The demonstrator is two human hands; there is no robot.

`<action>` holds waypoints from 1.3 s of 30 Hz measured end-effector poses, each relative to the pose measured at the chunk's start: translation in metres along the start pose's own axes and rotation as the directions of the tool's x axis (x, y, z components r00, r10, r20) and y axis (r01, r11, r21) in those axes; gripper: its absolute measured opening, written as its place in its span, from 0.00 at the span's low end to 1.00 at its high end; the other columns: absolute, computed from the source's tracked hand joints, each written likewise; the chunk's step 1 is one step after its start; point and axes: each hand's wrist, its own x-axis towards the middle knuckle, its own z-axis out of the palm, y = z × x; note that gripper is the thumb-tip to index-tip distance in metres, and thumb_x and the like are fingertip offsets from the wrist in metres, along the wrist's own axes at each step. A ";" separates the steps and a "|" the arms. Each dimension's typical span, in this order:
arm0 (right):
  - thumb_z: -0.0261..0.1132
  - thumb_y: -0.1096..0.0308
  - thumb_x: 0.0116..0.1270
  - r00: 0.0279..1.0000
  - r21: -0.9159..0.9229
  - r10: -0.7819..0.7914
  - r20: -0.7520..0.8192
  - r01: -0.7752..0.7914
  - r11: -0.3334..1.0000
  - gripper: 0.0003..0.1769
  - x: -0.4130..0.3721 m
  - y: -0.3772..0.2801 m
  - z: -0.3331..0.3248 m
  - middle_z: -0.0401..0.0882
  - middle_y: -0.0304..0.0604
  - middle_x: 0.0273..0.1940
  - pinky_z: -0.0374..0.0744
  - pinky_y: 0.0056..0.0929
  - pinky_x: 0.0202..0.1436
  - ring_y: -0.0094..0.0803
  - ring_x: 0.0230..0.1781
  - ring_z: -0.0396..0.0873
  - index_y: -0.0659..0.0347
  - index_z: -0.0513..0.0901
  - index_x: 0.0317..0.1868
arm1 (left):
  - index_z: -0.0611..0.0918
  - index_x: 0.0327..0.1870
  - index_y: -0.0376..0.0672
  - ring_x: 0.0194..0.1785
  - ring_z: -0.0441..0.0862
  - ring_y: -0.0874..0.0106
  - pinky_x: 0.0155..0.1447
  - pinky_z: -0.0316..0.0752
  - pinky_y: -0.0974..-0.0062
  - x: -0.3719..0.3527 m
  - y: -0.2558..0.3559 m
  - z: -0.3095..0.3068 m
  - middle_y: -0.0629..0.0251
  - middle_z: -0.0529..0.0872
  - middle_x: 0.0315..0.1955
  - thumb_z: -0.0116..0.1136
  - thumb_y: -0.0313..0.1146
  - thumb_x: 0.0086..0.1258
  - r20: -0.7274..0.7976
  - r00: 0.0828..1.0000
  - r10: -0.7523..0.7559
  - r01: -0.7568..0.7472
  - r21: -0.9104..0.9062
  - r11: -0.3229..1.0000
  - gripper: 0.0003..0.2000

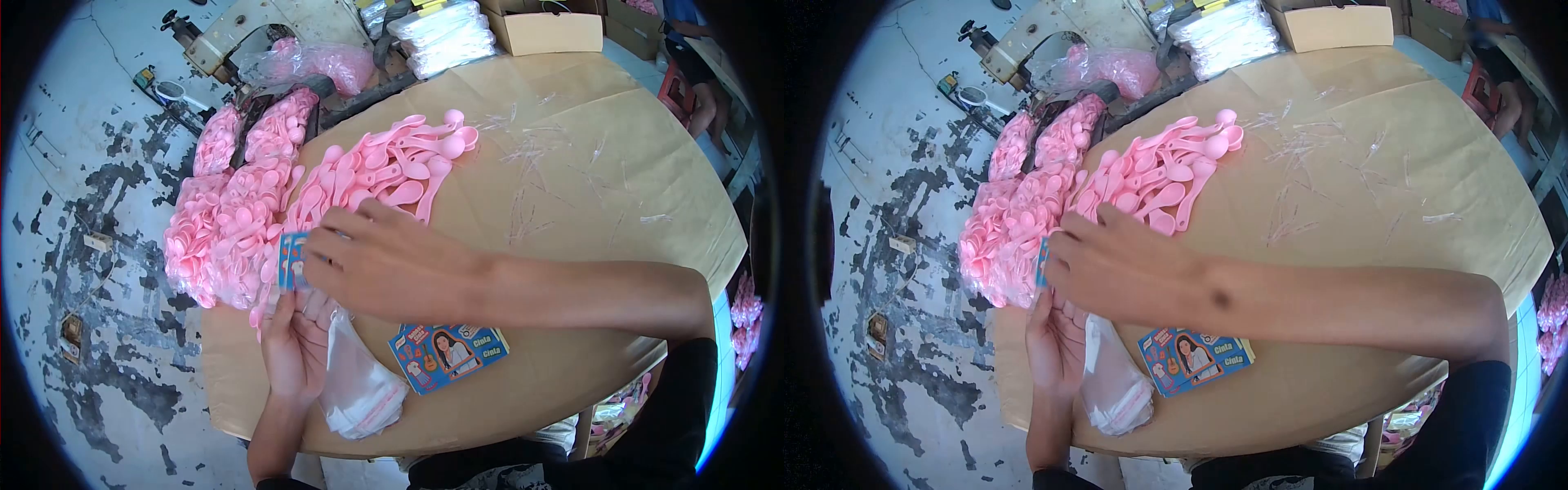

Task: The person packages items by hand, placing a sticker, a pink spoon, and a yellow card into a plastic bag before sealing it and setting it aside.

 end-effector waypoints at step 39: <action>0.57 0.56 0.73 0.709 0.580 0.219 0.670 -0.684 0.441 0.18 -0.001 0.042 -0.044 0.85 0.47 0.35 0.78 0.37 0.38 0.37 0.32 0.82 0.63 0.83 0.47 | 0.73 0.60 0.39 0.58 0.80 0.69 0.66 0.75 0.67 0.002 -0.003 -0.004 0.59 0.81 0.55 0.47 0.37 0.79 -0.068 0.987 0.142 -0.139 0.048 0.989 0.16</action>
